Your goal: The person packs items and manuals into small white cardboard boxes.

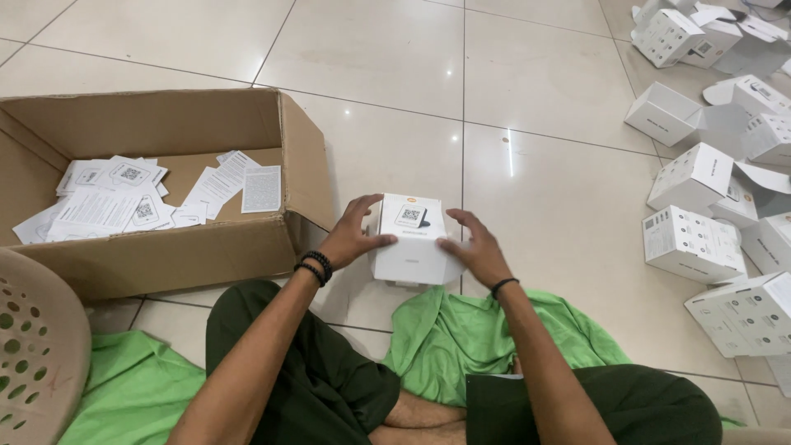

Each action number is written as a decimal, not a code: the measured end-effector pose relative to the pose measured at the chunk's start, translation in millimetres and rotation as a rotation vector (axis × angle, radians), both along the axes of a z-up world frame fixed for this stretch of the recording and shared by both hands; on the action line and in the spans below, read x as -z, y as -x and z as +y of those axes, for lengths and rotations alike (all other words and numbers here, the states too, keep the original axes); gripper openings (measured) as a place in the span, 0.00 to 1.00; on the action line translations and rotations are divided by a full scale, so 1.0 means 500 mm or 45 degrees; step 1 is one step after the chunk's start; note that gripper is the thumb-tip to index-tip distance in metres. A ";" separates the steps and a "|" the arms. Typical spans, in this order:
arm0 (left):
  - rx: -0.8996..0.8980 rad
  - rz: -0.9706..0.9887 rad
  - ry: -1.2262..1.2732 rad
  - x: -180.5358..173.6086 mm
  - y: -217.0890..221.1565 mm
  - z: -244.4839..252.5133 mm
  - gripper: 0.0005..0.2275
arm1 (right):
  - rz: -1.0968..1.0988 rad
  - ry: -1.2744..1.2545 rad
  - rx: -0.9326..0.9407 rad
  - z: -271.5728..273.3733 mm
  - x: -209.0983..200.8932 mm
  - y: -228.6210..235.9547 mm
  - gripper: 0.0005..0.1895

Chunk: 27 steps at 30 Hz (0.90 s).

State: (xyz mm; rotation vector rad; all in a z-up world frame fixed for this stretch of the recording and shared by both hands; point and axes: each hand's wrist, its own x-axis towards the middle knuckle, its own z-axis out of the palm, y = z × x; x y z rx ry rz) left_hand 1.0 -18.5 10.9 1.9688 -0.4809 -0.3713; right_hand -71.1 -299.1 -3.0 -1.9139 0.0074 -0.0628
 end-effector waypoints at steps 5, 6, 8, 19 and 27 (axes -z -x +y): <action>0.002 -0.352 -0.237 0.172 0.012 -0.010 0.39 | 0.058 0.820 0.119 0.046 0.123 0.020 0.49; -0.004 -0.306 -0.289 0.185 0.021 -0.010 0.40 | 0.100 0.833 0.118 0.050 0.163 0.021 0.53; 0.029 -0.304 -0.249 0.219 0.024 -0.016 0.41 | 0.004 0.882 0.151 0.068 0.167 0.030 0.53; -0.034 -1.002 -0.843 0.111 0.109 -0.018 0.29 | -0.291 1.566 0.151 0.145 0.116 0.082 0.51; -0.245 0.118 -0.170 0.230 0.048 -0.014 0.39 | -0.225 0.582 0.382 0.118 0.188 0.068 0.58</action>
